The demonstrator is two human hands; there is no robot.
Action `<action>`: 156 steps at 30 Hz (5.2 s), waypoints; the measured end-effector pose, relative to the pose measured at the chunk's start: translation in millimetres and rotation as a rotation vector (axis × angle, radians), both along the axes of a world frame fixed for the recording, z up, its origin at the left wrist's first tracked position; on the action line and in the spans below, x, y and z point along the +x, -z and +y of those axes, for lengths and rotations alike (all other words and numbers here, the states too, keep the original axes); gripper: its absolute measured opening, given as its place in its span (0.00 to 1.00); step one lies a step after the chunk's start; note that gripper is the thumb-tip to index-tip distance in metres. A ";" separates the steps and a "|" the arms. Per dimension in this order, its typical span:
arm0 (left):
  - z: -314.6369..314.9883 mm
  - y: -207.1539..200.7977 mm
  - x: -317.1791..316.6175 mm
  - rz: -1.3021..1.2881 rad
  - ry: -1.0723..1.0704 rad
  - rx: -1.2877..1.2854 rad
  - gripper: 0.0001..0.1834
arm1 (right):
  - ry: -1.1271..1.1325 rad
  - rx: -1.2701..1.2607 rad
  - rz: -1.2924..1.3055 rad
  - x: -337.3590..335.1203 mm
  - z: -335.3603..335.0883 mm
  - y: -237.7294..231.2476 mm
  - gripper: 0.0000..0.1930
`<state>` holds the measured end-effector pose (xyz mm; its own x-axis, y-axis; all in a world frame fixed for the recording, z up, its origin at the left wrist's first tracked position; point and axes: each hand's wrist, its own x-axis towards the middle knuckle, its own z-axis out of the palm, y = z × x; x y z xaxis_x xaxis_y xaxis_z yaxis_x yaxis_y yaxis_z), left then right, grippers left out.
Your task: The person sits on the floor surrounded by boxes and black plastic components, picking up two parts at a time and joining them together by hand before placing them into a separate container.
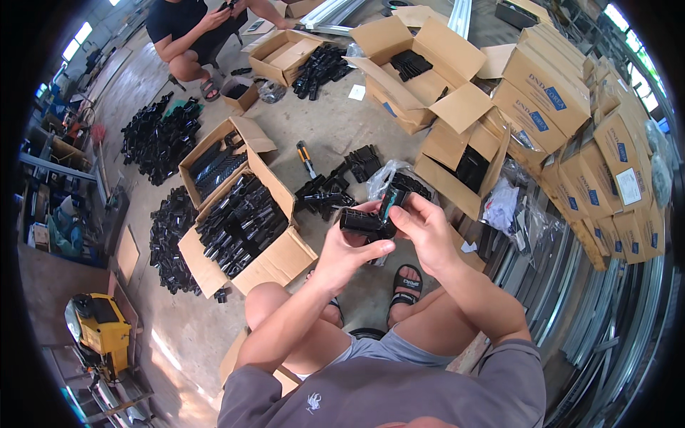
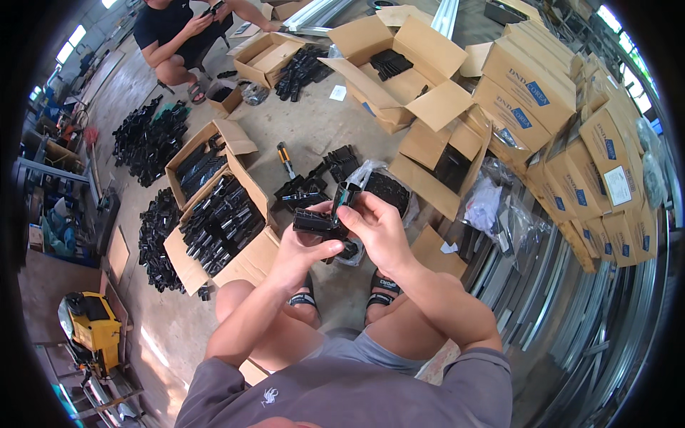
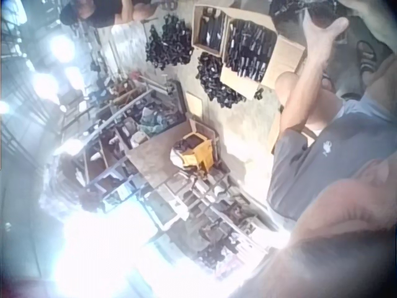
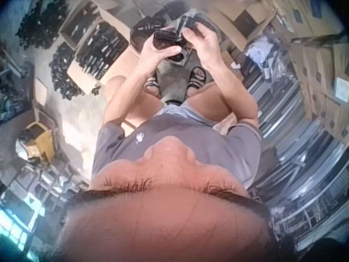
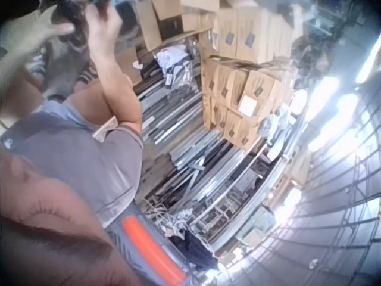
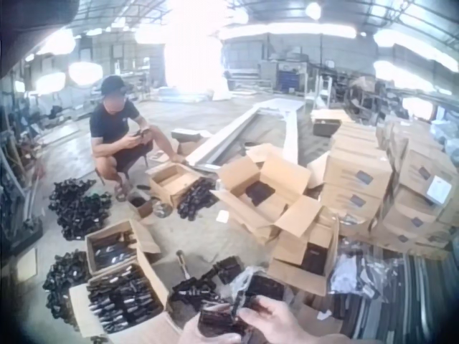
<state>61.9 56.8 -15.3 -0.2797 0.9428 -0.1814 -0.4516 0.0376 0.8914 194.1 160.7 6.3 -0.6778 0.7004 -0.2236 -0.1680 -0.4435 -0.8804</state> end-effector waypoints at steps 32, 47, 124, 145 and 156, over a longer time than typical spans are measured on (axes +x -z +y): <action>-16.2 -2.6 -28.2 -0.417 -0.006 -0.156 0.18 | -0.093 0.307 -0.235 -0.4 48.0 30.3 0.17; -25.7 -15.2 -65.5 -0.214 -0.346 -0.207 0.20 | -0.187 0.771 -1.391 -4.5 156.4 322.8 0.11; -35.9 -10.9 -57.1 0.364 -0.421 0.093 0.19 | 0.173 -0.260 0.474 -99.6 -65.8 52.7 0.09; -36.8 -8.9 -44.4 1.125 -0.458 -0.072 0.23 | 0.410 -0.074 0.124 -92.8 -74.6 46.9 0.10; -45.8 17.9 -72.2 0.221 0.100 0.009 0.39 | 0.409 0.012 -0.102 -77.7 -49.2 62.8 0.13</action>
